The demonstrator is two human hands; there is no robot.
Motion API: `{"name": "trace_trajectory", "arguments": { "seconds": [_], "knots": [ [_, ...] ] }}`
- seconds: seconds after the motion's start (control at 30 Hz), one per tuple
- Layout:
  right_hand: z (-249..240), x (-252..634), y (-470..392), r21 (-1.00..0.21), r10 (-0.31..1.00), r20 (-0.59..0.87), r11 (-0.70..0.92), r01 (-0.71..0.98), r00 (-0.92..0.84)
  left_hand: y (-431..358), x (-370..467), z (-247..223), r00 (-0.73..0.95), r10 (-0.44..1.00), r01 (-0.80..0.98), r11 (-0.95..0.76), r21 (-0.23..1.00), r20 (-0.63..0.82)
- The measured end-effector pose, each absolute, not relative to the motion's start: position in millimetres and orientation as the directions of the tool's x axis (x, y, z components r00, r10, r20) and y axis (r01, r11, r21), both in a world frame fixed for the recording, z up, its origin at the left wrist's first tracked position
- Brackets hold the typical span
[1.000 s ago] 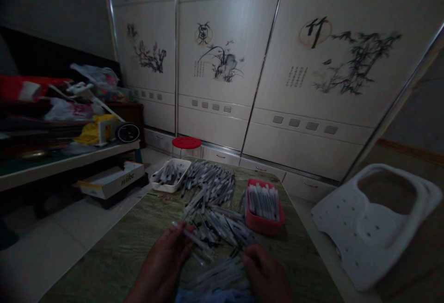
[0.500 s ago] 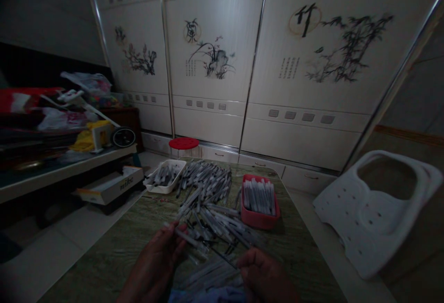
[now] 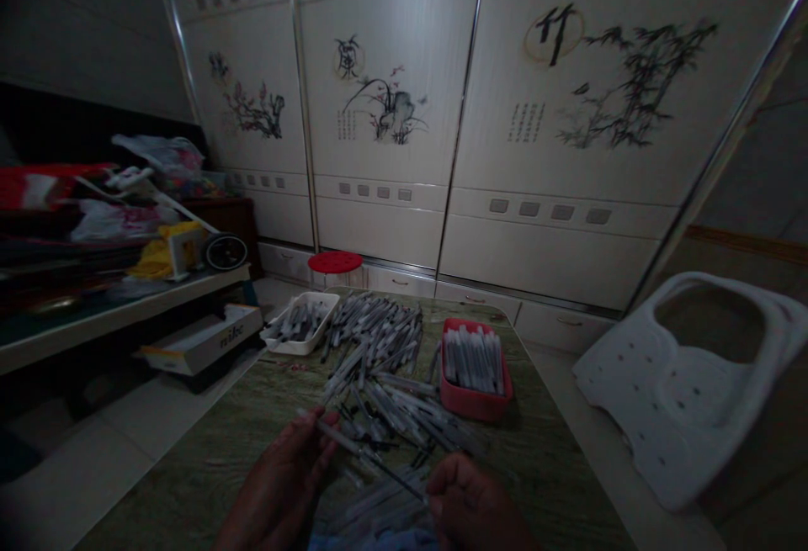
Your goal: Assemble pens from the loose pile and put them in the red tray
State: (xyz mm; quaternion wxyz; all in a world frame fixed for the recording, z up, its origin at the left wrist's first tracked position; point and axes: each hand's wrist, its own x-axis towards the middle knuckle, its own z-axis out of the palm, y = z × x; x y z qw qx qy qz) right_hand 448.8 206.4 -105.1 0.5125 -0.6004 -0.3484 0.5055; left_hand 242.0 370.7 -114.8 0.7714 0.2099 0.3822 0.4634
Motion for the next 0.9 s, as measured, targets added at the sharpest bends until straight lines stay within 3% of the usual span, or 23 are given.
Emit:
{"name": "trace_trajectory", "arguments": {
  "seconds": [0.5,0.9],
  "knots": [
    [-103.8,448.4,208.0,-0.969,0.947,-0.246,-0.235,-0.078,0.208,370.2,241.7,-116.4,0.282,0.877,-0.538,0.481,0.692,-0.39],
    [-106.5,452.0,207.0,-0.971,0.955,-0.222,-0.199,-0.129,0.197,352.0,245.9,-95.8,0.387,0.855,-0.505,0.51,0.696,-0.346]
  ]
}}
